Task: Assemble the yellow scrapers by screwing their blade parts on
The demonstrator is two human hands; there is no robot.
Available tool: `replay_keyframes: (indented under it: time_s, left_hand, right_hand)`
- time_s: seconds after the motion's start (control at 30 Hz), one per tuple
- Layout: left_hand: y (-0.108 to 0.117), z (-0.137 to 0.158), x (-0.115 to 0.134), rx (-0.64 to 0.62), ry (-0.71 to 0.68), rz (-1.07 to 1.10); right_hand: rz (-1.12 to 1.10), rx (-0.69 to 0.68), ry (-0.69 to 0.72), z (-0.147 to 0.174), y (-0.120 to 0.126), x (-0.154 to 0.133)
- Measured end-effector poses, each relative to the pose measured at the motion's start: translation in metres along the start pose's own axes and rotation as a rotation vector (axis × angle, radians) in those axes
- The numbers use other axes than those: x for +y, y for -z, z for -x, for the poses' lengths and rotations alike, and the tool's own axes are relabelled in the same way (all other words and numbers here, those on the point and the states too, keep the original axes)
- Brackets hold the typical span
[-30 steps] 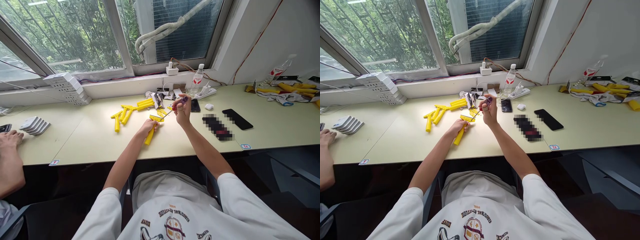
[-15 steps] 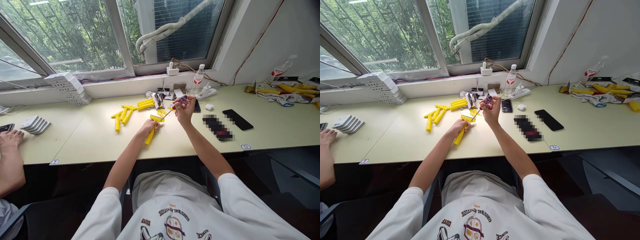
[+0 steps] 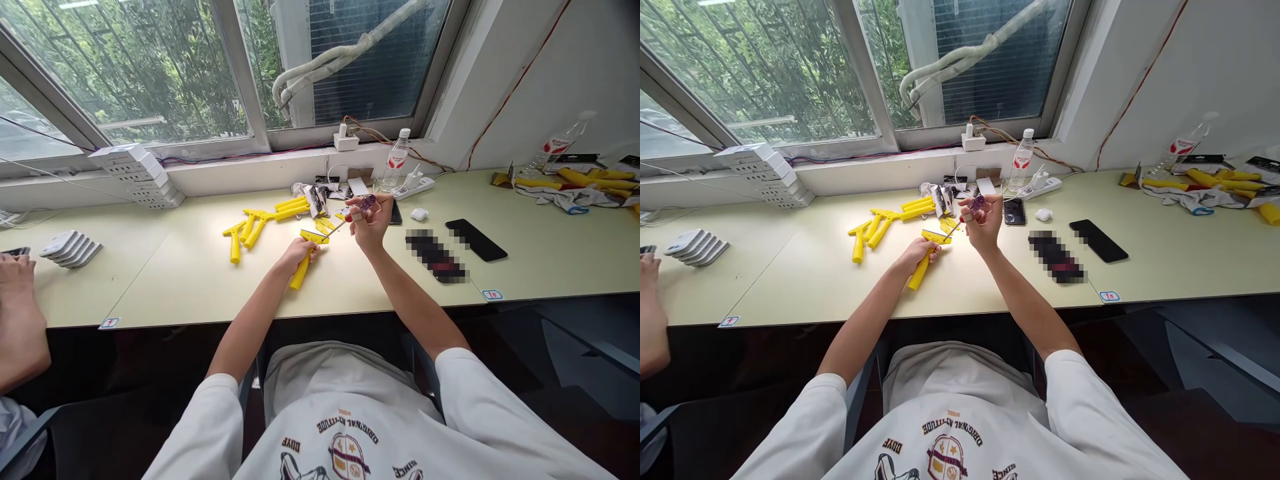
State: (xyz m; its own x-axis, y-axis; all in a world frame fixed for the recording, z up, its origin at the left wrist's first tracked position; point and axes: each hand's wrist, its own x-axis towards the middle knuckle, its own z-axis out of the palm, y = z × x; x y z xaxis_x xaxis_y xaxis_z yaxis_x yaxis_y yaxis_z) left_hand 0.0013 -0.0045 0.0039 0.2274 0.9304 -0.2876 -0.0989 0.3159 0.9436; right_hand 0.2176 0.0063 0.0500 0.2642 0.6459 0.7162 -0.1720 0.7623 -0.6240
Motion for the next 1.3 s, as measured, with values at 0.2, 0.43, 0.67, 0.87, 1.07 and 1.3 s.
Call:
replay_keyframes:
  time_s: [0.2,0.43,0.67,0.87,1.07,1.3]
  left_hand:
    - [0.0002,0.0003,0.0002,-0.007,-0.002,-0.003]
    - [-0.0004,0.0002,0.0001,-0.010,-0.007,-0.008]
    - [0.0010,-0.0023,-0.0022,-0.010,-0.019,0.012]
    - [-0.0003,-0.0010,-0.0010,-0.013,-0.027,0.032]
    - [0.0000,-0.0012,-0.0012,-0.006,-0.015,0.020]
    - [0.0013,-0.0011,-0.0018,-0.021,-0.029,0.030]
  right_hand:
    - [-0.063,-0.044,-0.011,-0.0010,0.0022,0.0040]
    - [-0.056,-0.085,-0.012,0.0019,0.0037,0.0072]
    - [-0.008,-0.027,-0.014,0.0002,-0.0013,0.0020]
    - [-0.026,-0.119,-0.062,-0.0014,0.0010,0.0014]
    - [-0.063,-0.029,-0.018,-0.0006,-0.0025,0.0060]
    - [-0.109,-0.077,-0.035,-0.0013,0.0017,0.0054]
